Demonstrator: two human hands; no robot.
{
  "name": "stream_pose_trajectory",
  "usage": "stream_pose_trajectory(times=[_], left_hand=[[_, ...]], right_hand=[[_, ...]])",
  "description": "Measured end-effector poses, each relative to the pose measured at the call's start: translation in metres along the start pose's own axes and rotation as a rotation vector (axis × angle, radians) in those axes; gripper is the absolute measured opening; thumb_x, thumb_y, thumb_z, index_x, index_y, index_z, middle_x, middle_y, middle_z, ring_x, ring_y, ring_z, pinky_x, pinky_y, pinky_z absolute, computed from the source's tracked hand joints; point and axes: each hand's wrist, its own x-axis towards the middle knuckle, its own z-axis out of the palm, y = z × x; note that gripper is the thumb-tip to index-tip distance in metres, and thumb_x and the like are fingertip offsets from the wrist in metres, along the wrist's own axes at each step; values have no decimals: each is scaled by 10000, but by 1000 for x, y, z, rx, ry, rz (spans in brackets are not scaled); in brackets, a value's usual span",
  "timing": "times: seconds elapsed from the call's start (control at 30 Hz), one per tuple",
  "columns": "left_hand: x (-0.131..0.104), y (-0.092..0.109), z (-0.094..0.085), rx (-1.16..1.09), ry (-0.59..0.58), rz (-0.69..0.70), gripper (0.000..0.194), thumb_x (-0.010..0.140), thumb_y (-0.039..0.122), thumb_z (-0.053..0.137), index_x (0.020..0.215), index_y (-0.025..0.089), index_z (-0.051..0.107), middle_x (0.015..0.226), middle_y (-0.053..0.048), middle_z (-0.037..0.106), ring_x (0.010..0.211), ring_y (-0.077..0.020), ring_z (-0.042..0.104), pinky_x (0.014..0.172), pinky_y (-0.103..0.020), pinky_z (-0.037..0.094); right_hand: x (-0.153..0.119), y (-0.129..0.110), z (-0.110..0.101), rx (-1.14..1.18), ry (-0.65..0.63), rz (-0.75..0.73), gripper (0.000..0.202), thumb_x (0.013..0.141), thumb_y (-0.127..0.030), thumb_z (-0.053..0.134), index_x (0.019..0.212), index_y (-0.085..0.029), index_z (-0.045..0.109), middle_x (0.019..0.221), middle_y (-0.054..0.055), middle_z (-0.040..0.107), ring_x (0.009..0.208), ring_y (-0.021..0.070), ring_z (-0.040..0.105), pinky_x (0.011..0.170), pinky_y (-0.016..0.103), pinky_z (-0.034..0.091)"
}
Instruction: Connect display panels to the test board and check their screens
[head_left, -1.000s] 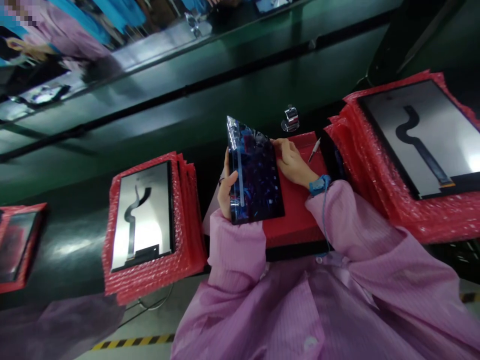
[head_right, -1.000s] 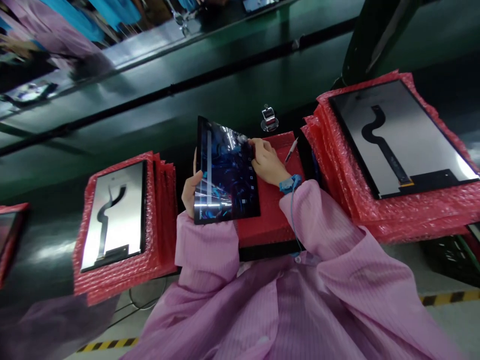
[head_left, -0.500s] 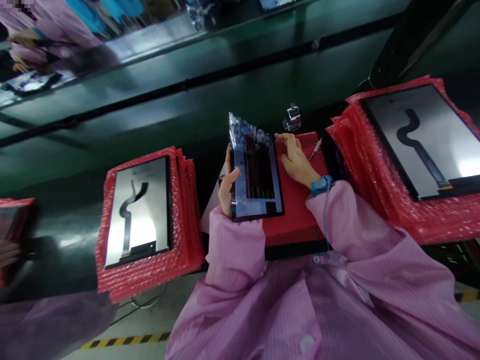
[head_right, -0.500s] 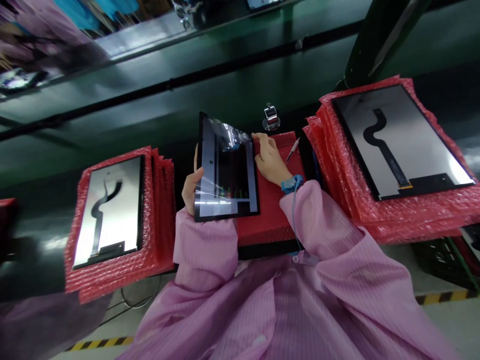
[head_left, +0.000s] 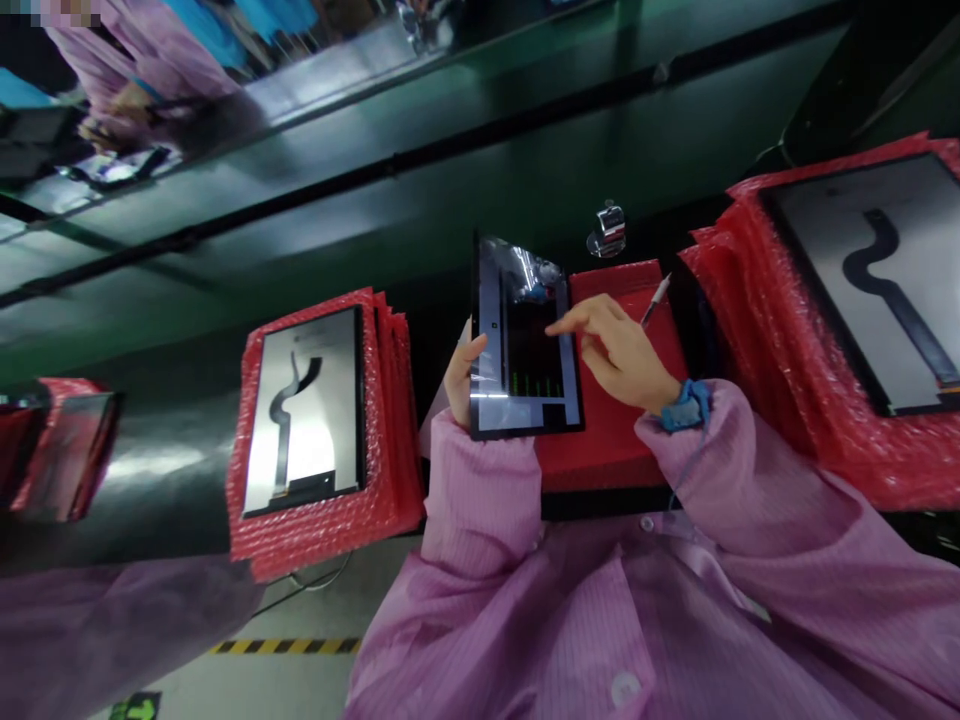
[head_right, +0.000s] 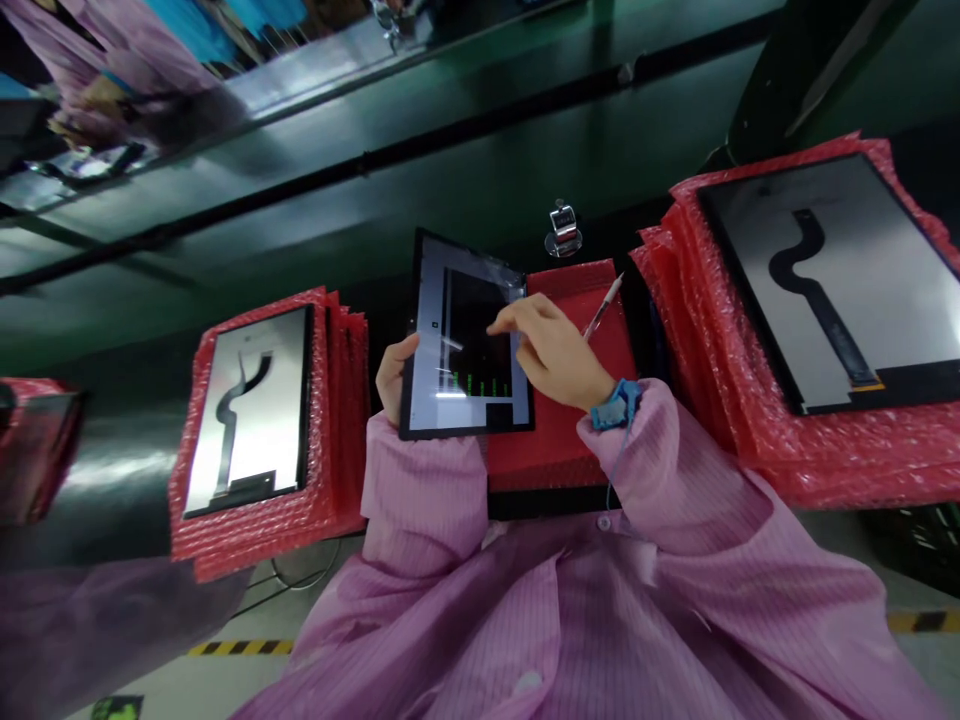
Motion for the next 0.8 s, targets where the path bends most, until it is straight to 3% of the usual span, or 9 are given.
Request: stream_pose_trajectory(times=[0.1,0.3,0.47,0.6,0.7,0.8], left_hand=[[-1,0,3,23,2,-24,241,900,360,524,739,237,654,805,-64,737,984,-269,733,907,-397,594],[-4,1,7,4,14,45,164,877,303,535,754,240,624,894,-58,754,1100,-279,718,960,-409,587],[-5,4,11,-11,13,3,228,876,248,473,710,236,628,849,-58,757,1060,-267,736,933,-397,603],[-6,4,9,-17,-11,9,225,878,268,492,706,234,633,843,-47,760,978,-239,745,927,-388,603],[-4,2,5,39,-10,-28,243,884,331,497,741,247,675,799,-50,759,847,-243,737,847,-397,616],[-1,-1,1,75,7,12,206,877,353,529,776,262,683,821,-46,761,908,-259,739,862,-405,610]], right_hand=[[0,1,5,20,-102,-66,406,756,-1,427,1033,-248,590,1038,52,709,1058,244,623,954,458,546],[7,14,11,20,-70,19,490,728,-9,443,1133,-233,602,1171,80,691,1159,266,590,1033,498,518],[4,11,10,45,-29,27,579,725,-27,459,1247,-243,581,1305,85,657,1266,285,543,1120,562,468],[3,11,11,22,-71,27,574,733,-44,478,1275,-224,547,1353,104,636,1299,294,513,1147,563,451],[3,7,8,0,22,15,585,786,-88,489,1351,-244,495,1432,90,592,1331,309,493,1169,592,414],[3,1,3,-11,132,51,566,845,-154,503,1395,-275,456,1436,88,573,1357,327,488,1141,604,435]])
